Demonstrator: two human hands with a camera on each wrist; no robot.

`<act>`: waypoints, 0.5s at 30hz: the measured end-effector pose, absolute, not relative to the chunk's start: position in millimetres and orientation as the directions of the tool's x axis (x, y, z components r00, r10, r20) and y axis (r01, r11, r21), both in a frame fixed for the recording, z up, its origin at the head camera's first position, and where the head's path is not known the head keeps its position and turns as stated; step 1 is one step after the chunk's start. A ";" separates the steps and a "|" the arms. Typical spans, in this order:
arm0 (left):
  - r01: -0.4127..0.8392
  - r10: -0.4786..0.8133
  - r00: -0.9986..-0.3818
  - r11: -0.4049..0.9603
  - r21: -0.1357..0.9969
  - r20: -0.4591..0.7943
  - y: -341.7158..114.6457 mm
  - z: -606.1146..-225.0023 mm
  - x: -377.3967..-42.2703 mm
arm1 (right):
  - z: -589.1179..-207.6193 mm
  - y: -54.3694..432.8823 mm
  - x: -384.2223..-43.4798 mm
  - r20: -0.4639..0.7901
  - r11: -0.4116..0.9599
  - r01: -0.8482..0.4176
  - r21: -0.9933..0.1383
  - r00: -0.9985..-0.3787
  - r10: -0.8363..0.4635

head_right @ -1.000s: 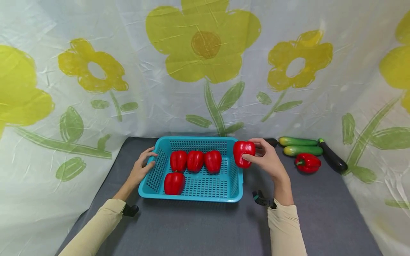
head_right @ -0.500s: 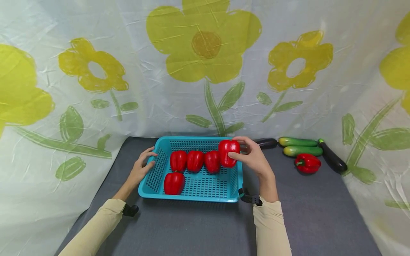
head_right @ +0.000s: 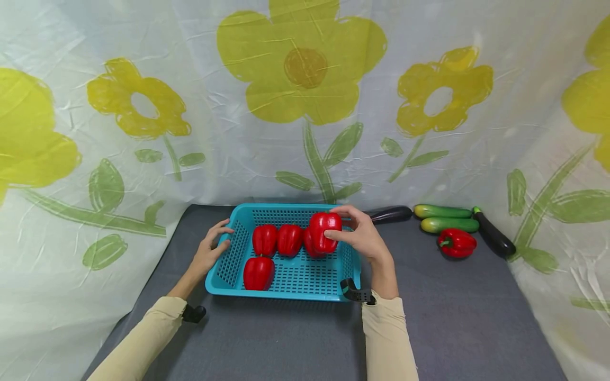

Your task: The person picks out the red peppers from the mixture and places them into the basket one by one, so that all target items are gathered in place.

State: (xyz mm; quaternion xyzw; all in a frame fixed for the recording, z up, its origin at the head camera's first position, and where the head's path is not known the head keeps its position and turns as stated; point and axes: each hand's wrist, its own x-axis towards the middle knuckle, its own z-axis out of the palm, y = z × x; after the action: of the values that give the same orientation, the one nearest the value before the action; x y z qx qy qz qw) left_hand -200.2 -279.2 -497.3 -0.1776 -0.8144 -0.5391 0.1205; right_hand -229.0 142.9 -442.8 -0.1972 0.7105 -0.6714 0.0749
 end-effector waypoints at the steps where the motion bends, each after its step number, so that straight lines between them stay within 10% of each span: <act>1: 0.415 0.158 -0.910 0.358 0.836 0.384 -279.5 -497.6 -200.2 | -442.8 141.3 -229.0 0.153 0.022 -0.175 -0.984 -0.911 -0.383; 15: 0.387 0.156 -0.922 0.356 0.850 0.355 -277.8 -492.0 -197.9 | -449.9 120.7 -231.0 0.099 0.003 -0.114 -0.993 -0.872 -0.480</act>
State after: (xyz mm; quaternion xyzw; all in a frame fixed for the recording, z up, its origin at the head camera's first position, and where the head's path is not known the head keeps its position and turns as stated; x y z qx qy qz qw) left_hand -197.9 -277.8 -492.0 -0.1663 -0.8166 -0.5423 0.1068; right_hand -231.0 120.7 -449.9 -0.2137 0.6949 -0.6730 0.1358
